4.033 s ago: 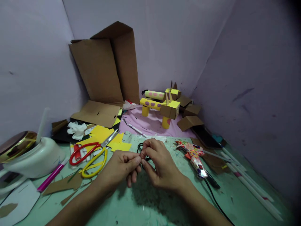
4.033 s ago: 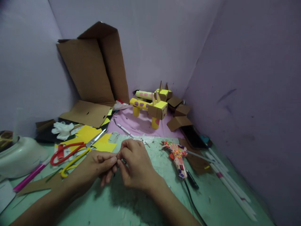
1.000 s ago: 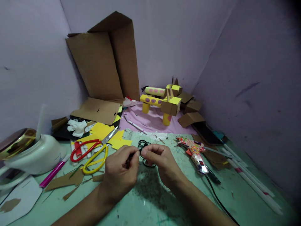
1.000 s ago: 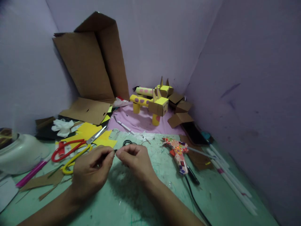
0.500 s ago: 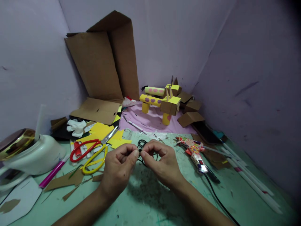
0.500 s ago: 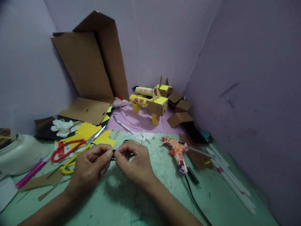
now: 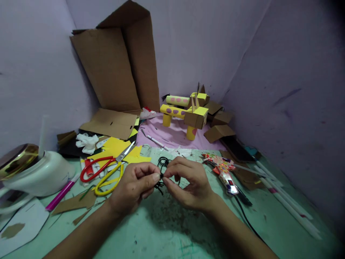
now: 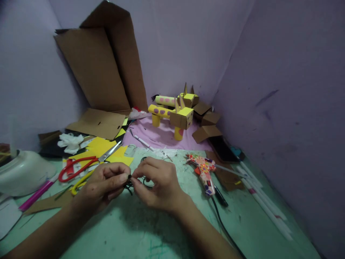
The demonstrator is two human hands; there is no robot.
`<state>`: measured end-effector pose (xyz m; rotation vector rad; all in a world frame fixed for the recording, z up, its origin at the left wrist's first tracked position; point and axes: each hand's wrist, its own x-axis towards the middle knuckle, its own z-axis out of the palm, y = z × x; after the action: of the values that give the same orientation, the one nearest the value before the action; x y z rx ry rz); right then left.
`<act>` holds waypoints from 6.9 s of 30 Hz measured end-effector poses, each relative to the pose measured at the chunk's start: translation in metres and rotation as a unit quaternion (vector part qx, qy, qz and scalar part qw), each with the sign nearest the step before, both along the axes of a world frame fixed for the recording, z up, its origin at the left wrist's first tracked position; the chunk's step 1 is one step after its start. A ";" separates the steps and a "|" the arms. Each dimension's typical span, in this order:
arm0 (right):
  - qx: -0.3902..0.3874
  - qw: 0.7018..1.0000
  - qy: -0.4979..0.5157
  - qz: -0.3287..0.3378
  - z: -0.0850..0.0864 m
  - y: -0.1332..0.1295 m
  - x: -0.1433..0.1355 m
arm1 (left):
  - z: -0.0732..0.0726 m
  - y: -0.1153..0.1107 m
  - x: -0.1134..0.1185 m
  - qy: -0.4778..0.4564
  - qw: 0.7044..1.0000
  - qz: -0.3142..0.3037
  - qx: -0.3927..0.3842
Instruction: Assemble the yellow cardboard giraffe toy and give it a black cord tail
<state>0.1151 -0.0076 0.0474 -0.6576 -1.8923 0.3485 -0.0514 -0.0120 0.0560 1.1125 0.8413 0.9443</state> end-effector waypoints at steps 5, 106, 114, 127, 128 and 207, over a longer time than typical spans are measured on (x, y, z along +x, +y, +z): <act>-0.061 0.997 0.052 -0.023 0.000 -0.002 -0.005 | 0.003 -0.007 0.002 0.175 0.958 0.109 0.198; -0.037 0.997 0.069 -0.018 -0.005 0.001 -0.001 | 0.004 0.002 -0.006 -0.049 0.998 -0.005 -0.036; 0.008 1.000 0.005 -0.002 -0.008 0.002 0.000 | 0.006 0.004 -0.005 -0.076 0.990 -0.013 -0.116; -0.026 1.000 0.014 0.000 -0.001 -0.002 -0.002 | 0.002 0.001 -0.001 -0.045 0.993 -0.073 -0.084; -0.016 1.000 0.009 -0.011 -0.002 -0.002 -0.003 | 0.002 0.001 -0.001 -0.048 0.993 -0.067 -0.083; -0.023 0.997 -0.006 -0.070 -0.017 -0.003 -0.012 | 0.001 0.002 0.002 0.083 0.996 0.037 0.020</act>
<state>0.1032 -0.0102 0.0307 -0.8208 -1.8414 0.2996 -0.0498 -0.0098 0.0568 1.2130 1.0079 0.9427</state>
